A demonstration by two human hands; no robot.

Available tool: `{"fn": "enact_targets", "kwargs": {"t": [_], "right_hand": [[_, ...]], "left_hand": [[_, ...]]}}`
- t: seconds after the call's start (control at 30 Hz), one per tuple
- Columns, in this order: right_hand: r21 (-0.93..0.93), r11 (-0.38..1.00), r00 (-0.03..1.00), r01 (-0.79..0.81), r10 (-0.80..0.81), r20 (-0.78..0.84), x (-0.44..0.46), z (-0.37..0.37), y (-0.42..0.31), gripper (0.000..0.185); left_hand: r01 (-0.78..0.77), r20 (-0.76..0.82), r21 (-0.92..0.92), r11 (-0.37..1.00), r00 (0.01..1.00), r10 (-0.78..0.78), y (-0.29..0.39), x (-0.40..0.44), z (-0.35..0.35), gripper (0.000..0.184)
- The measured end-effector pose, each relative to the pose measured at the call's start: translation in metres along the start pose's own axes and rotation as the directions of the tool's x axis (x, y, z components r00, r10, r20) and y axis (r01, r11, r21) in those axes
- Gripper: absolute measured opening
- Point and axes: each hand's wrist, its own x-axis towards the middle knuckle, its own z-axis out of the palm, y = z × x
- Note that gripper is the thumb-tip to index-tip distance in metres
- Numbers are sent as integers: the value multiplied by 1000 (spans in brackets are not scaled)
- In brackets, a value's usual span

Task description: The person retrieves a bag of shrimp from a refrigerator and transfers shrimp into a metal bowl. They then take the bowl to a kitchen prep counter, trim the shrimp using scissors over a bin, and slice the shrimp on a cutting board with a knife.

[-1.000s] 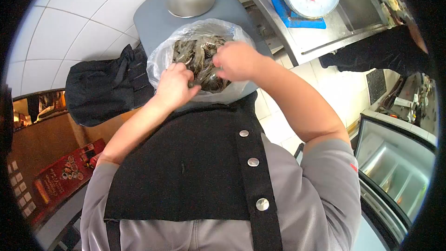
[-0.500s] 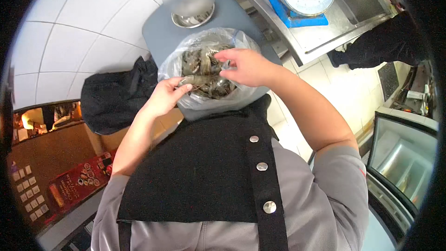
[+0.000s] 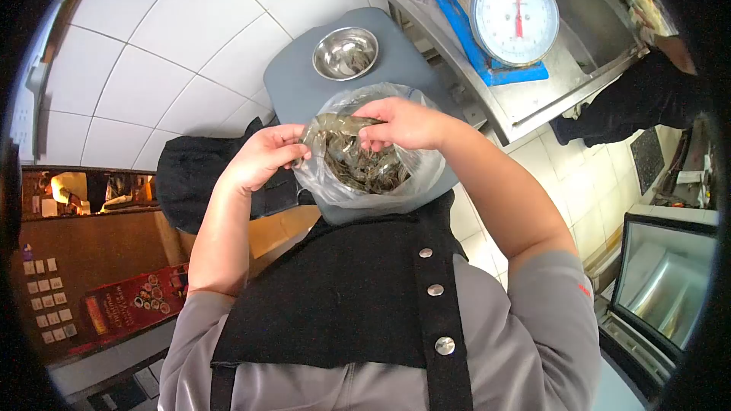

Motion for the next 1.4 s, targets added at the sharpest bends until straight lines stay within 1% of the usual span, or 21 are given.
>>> {"fn": "enact_targets", "kwargs": {"t": [0.13, 0.23, 0.27, 0.3, 0.37, 0.4, 0.43, 0.47, 0.5, 0.53, 0.6, 0.63, 0.77, 0.87, 0.9, 0.97, 1.07, 1.2, 1.3, 1.37, 1.4], "right_hand": [[-36, 999, 998, 1, -3, -66, -3, -5, -14, 34], [-89, 996, 994, 2, -12, -111, 1, -8, -13, 34], [-172, 984, 994, -50, 32, -105, 4, -10, -12, 36], [-260, 961, 993, -97, 74, -97, 8, -11, -13, 38], [-601, 798, 969, -42, -114, -219, 25, -9, 15, 37], [-743, 667, 946, -41, -213, -244, 28, -6, 29, 36], [-840, 540, 901, -52, -338, -272, 28, -4, 33, 37], [-914, 398, 845, -79, -460, -273, 27, -2, 37, 37], [-962, 246, 780, -121, -576, -246, 26, 0, 39, 38], [-940, 328, 783, -94, -559, -273, 19, 3, 30, 33], [-896, 406, 940, -179, -198, -278, 6, 9, 12, 28], [-872, 430, 966, -232, -5, -260, 0, 11, 9, 26], [-950, 280, 986, -140, -51, -160, -17, 11, 44, 23], [-952, 237, 971, -194, -90, -221, -15, 9, 55, 25], [-948, 234, 962, -215, -116, -246, -14, 10, 59, 24], [-939, 229, 953, -258, -101, -286, -13, 12, 65, 25], [-936, 214, 957, -280, -17, -290, -12, 17, 57, 28], [-948, 218, 970, -231, -29, -243, -13, 18, 62, 28], [-949, 259, 966, -179, -136, -220, -13, 16, 68, 30], [-949, 291, 958, -121, -218, -189, -12, 12, 70, 30], [-948, 305, 954, -89, -248, -169, -14, 12, 68, 29]], "left_hand": [[28, -28, -15, 999, 999, -29, -9, -1, -14, 30], [-89, -149, 151, 985, 982, 112, -19, 6, -17, 33], [-77, -254, 403, 912, 948, 192, -26, 12, -19, 37], [85, -418, 553, 829, 889, 187, -11, 11, -5, 34], [47, -432, 633, 773, 850, 302, -19, 20, 7, 29], [-8, -328, 654, 757, 898, 293, -33, 24, 24, 24], [-68, -221, 676, 734, 931, 290, -41, 26, 41, 21], [-22, -204, 680, 733, 954, 219, -46, 25, 56, 20], [-64, -143, 711, 700, 962, 233, -63, 29, 64, 21], [-62, -120, 733, 677, 969, 218, -74, 30, 74, 22], [-78, -96, 755, 651, 969, 227, -97, 38, 94, 25], [-95, -93, 755, 648, 964, 250, -107, 42, 102, 27], [-72, -83, 731, 678, 978, 193, -112, 45, 111, 32], [130, -321, 696, 706, 936, 143, -106, 44, 90, 29], [212, -365, 657, 723, 929, 59, -98, 42, 82, 29], [37, -377, 729, 683, 855, 356, -117, 46, 77, 30], [63, -309, 772, 633, 907, 286, -118, 54, 85, 32], [11, -251, 820, 572, 906, 342, -118, 58, 92, 32], [101, -350, 552, 828, 929, 120, -113, 53, 83, 25], [113, -292, 160, 981, 954, -62, -109, 48, 63, 23], [135, -238, -54, 989, 961, -144, -109, 44, 54, 22]]}}
